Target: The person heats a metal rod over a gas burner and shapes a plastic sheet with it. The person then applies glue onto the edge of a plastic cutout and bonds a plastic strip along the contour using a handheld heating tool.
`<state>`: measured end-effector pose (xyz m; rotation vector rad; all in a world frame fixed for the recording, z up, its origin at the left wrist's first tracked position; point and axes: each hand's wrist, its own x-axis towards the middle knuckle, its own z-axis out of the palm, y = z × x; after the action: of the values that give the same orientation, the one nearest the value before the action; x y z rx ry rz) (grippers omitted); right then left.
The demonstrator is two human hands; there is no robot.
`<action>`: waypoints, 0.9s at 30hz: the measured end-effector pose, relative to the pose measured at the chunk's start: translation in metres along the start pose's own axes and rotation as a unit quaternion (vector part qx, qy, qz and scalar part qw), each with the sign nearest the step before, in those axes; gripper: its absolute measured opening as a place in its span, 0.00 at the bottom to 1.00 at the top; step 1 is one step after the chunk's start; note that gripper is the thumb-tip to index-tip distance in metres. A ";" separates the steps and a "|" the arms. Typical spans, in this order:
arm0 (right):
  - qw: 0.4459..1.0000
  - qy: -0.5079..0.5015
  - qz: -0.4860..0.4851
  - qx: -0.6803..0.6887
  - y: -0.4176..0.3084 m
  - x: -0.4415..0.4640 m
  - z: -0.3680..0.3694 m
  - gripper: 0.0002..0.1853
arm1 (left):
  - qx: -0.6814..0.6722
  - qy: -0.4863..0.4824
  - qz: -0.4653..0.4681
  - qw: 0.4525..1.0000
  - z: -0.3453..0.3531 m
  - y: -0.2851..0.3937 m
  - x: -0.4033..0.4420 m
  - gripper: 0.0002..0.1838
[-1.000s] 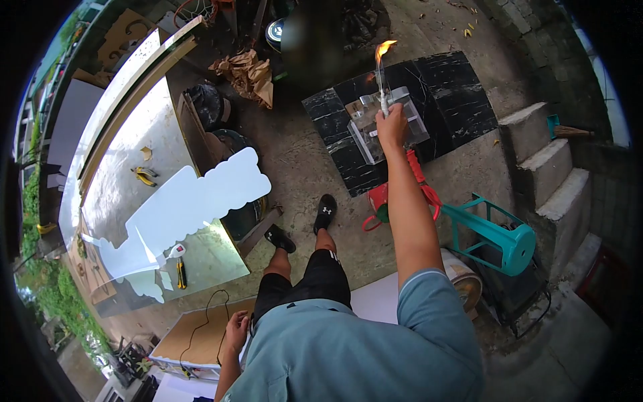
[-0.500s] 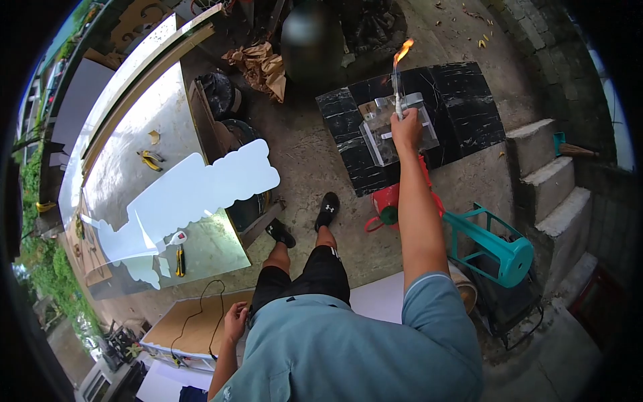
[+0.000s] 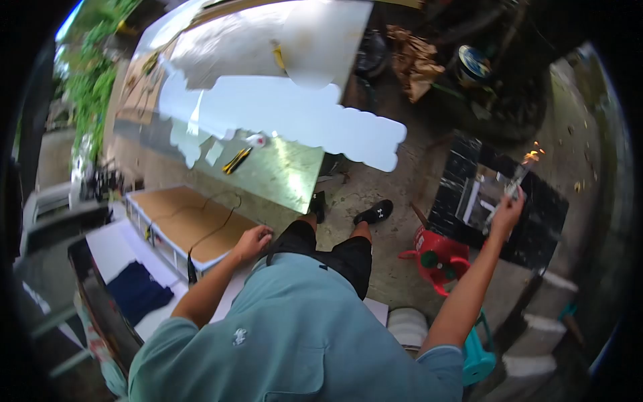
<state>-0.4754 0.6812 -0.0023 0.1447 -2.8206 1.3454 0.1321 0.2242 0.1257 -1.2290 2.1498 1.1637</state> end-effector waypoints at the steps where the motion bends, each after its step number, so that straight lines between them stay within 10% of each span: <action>1: 0.998 -0.015 -0.018 0.051 -0.014 -0.003 -0.004 0.21 | -0.009 0.016 0.011 1.000 -0.005 0.001 0.005 0.15; 9: 0.958 -0.088 0.004 0.271 -0.209 -0.080 -0.007 0.20 | -0.135 0.262 0.085 0.952 -0.095 -0.036 0.043 0.09; 14: 0.965 -0.049 -0.191 0.171 -0.387 -0.166 0.033 0.19 | -0.133 0.403 0.116 0.898 -0.196 -0.131 0.084 0.11; 19: 0.969 0.039 -0.215 0.120 -0.524 -0.247 0.093 0.16 | 0.015 0.422 0.237 0.875 -0.326 -0.203 0.162 0.24; 27: 0.951 -0.134 -0.254 0.118 -0.697 -0.347 0.227 0.10 | 0.256 0.329 0.336 0.845 -0.410 -0.209 0.285 0.34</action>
<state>-0.0619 0.0956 0.3770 1.0474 -2.5171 1.6048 0.1802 -0.3125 0.0701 -0.6726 3.2842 0.2613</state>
